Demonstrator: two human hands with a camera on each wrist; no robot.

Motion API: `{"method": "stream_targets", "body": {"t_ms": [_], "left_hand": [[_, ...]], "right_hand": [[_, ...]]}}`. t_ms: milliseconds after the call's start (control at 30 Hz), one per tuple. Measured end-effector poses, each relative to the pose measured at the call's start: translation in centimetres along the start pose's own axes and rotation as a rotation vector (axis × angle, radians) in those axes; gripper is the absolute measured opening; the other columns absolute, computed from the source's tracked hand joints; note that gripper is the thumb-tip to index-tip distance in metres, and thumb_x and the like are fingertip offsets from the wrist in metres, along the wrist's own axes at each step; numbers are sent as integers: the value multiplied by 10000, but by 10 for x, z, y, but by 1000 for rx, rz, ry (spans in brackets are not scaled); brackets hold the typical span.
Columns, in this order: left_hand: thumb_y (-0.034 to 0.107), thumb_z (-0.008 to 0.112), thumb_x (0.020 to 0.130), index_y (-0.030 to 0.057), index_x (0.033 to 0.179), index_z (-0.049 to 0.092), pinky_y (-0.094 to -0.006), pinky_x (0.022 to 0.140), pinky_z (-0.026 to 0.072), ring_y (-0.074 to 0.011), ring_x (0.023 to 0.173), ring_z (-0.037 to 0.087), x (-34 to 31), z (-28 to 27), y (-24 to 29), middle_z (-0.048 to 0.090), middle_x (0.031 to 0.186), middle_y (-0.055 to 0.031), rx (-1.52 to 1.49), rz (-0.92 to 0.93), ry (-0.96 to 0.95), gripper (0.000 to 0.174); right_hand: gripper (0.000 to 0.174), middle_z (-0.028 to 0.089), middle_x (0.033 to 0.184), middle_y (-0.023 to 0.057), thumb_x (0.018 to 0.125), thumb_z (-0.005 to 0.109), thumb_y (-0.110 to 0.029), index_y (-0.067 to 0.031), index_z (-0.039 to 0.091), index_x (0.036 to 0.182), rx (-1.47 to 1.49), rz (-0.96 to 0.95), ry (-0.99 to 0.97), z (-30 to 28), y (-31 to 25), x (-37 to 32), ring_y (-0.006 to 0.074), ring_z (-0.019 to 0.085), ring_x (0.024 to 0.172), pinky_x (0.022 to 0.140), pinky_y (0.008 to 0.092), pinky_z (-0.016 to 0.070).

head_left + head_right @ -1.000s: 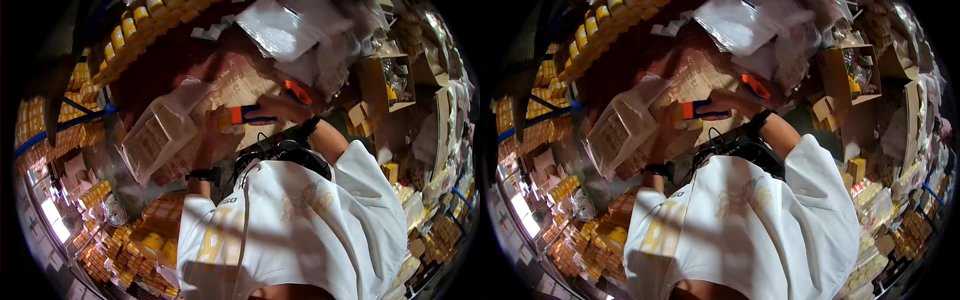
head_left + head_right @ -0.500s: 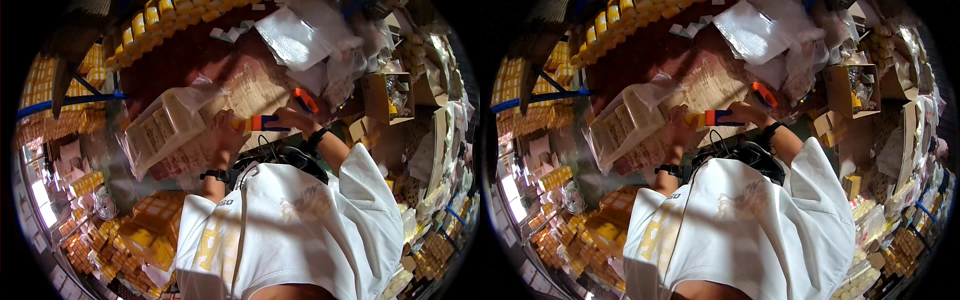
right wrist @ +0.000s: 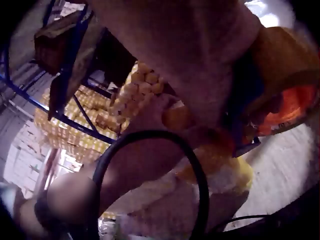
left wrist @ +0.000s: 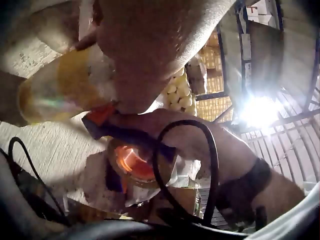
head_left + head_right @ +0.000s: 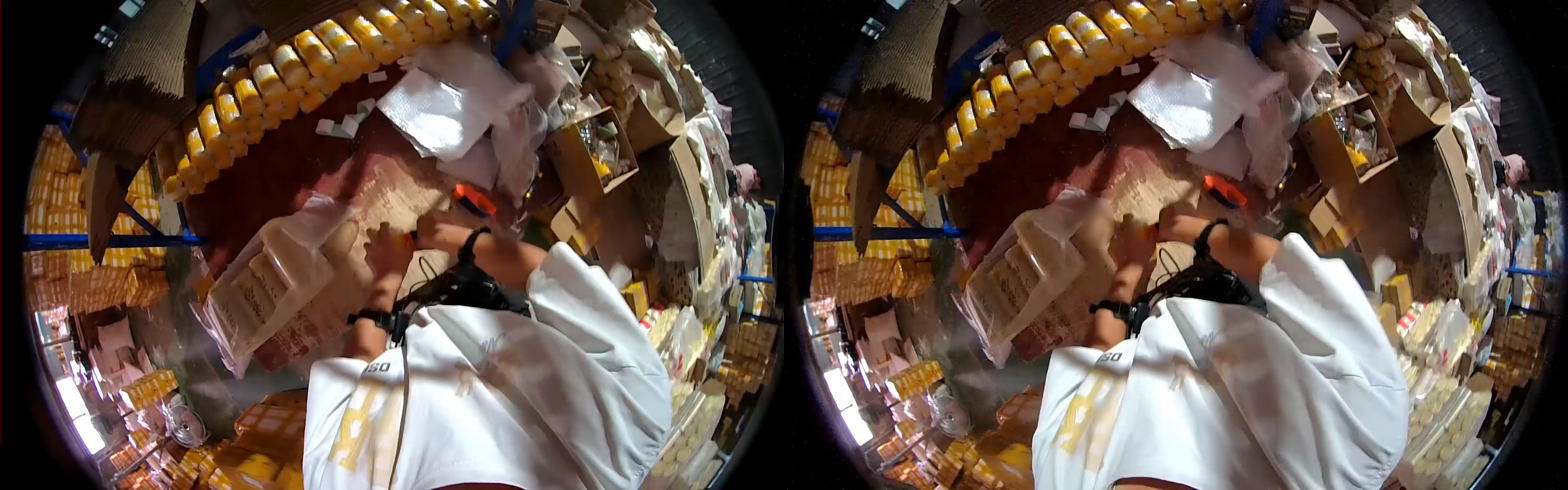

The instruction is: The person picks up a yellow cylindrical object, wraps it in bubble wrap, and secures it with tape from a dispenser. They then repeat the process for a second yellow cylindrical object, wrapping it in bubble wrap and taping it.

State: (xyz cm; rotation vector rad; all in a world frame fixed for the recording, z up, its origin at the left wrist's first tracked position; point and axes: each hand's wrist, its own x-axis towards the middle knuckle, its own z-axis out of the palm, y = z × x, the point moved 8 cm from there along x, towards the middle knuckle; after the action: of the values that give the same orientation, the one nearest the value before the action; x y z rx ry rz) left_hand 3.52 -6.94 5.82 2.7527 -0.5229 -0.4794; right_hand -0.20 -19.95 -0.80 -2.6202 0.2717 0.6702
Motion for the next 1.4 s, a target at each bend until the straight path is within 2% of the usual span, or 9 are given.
{"method": "stream_targets", "body": {"t_ms": [233,400,567,633,767,833,1000,1167,1400], "left_hand": [[339,845,715,94,1382,480,-533,957,511,-450,1146,565,-8,-2,-45,467,1399,-244,-81,285,137,799],[398,897,638,73,1431,442,-514,955,505,-398,1163,587,-15,39,-160,575,1285,-230,-388,-144,135,971],[389,908,655,59,1328,492,-473,900,541,-377,1111,637,-45,34,-213,627,1232,-205,-582,-372,153,857],[334,910,698,60,1303,505,-431,900,543,-334,1076,654,-53,59,-236,639,1210,-170,-685,-387,181,778],[208,868,802,74,1315,506,-339,887,537,-209,1063,630,-65,57,-221,631,1188,-94,-1247,-230,291,642],[163,843,839,82,1359,489,-304,884,531,-157,1060,609,-71,40,-224,622,1181,-64,-1319,-197,221,634],[267,752,924,109,1486,389,-346,909,543,-189,1080,633,-63,-53,-242,608,1214,-81,-1558,-299,147,687],[344,635,1000,131,1486,408,-411,906,543,-215,1082,650,-44,-152,-282,598,1247,-75,-1641,-230,311,577],[257,668,993,70,1263,616,-364,810,525,-191,1000,665,-47,-20,-390,670,1079,-52,-1670,-589,284,332]], "right_hand": [[453,701,1200,145,913,607,-501,-84,749,1022,-251,312,-325,-8,41,-15,217,686,1069,832,356,551],[519,728,932,204,912,601,-519,-17,727,948,270,-156,128,38,39,42,341,700,876,751,450,538],[295,714,886,192,896,640,-338,-57,714,944,24,33,226,92,77,87,341,704,886,760,484,550],[271,688,968,176,856,664,-312,-105,674,1031,-111,25,436,68,51,77,330,664,1015,821,485,538],[555,635,1188,217,725,821,-342,-42,647,1158,58,-628,-113,36,-69,36,393,582,1168,967,497,483],[959,551,1322,209,628,908,-356,-56,464,1423,-53,-878,9,21,-98,5,443,473,1250,1060,505,393],[943,558,1356,180,701,899,-356,-54,417,1453,144,-720,-159,-38,-162,18,339,530,1253,1055,479,434],[798,624,1246,82,742,900,-308,-33,499,1375,1097,-528,-482,-44,-244,111,212,597,1150,922,406,539],[613,706,1039,57,830,798,-472,-61,626,1250,864,-497,-248,-175,-429,312,178,687,870,712,375,573]]}}
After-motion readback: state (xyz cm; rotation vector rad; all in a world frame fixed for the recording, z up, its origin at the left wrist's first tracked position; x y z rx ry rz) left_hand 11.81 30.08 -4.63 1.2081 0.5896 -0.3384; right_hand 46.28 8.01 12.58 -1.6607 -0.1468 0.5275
